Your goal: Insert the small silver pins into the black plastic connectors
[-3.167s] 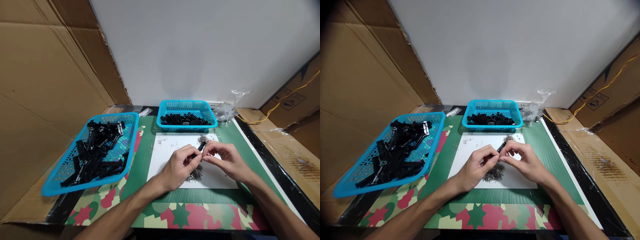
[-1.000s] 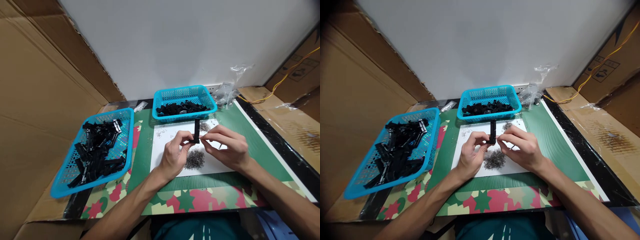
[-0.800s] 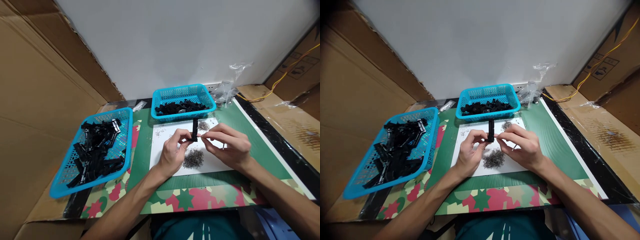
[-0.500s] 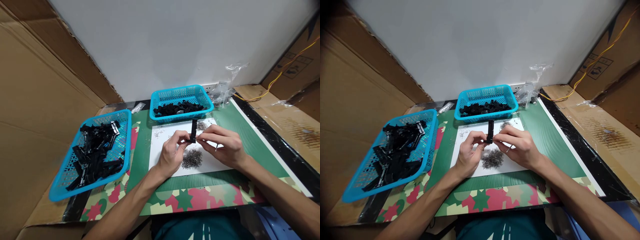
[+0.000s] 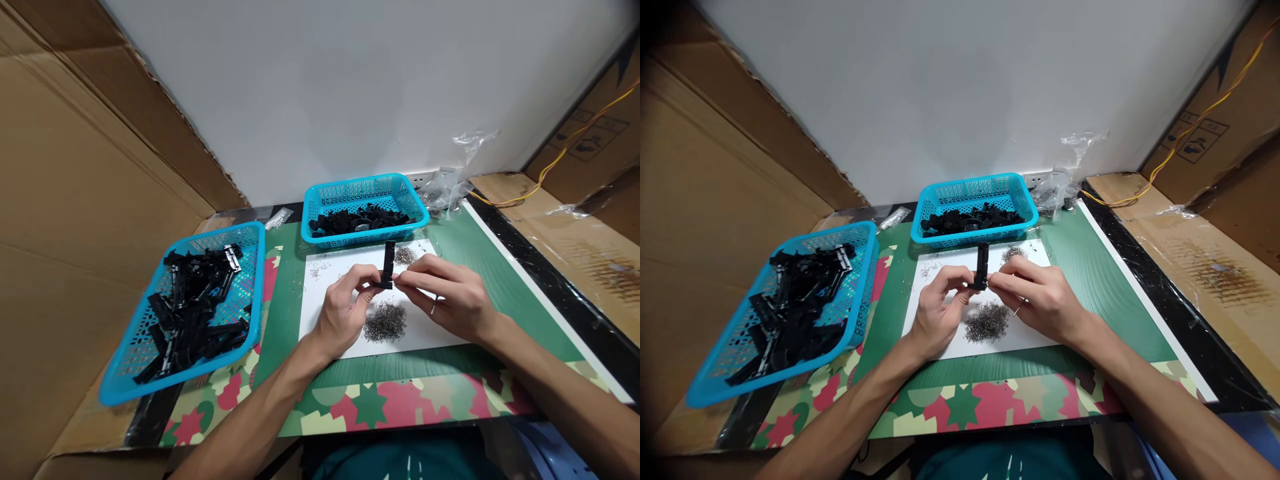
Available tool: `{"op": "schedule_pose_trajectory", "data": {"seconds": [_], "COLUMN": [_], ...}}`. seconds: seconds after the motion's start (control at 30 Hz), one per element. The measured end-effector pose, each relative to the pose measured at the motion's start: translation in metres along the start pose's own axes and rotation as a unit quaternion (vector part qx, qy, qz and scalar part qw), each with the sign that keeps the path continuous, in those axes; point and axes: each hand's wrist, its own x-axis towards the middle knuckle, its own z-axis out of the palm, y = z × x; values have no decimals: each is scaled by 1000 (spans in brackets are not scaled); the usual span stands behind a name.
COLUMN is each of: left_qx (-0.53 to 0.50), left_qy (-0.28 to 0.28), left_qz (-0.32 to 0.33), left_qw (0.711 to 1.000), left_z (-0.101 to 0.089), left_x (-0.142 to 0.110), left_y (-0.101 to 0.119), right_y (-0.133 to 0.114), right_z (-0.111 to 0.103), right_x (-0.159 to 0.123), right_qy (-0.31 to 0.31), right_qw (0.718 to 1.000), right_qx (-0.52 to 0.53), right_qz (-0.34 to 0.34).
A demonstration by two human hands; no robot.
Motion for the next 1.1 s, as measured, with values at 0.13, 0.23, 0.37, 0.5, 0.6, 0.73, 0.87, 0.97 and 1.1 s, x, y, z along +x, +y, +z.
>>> {"op": "schedule_pose_trajectory", "data": {"seconds": [0.13, 0.23, 0.37, 0.5, 0.6, 0.73, 0.87, 0.97, 1.1], "left_qx": [4, 7, 12, -1, -8, -27, -72, -114, -211], "left_qy": [-7, -14, -21, -25, -23, -16, -16, -23, -40], "left_qz": [26, 41, 38, 27, 18, -17, -62, -99, -184], "left_qw": [1000, 999, 999, 999, 1000, 999, 995, 988, 959], "left_z": [-1, -2, -3, -3, -3, -1, 1, 3, 5], "left_x": [1, 1, 2, 1, 1, 0, -3, -4, -1], "left_y": [-1, -2, -2, -1, 0, 1, 1, 2, 7], "right_y": [0, 0, 0, -1, -2, -3, -1, 1, 4], "right_z": [1, 1, 0, 0, 0, -2, -2, -2, -4], "right_x": [0, -1, -1, 0, 1, 2, 1, 1, 2], "right_qy": [-8, -9, -14, -10, -3, -9, -17, -12, 3], "right_qw": [1000, 1000, 999, 995, 991, 985, 977, 975, 975], "right_qx": [10, 10, 37, 92, 121, 159, 194, 200, 192], "right_qz": [6, 5, 18, 43, 52, 70, 85, 90, 111]}}
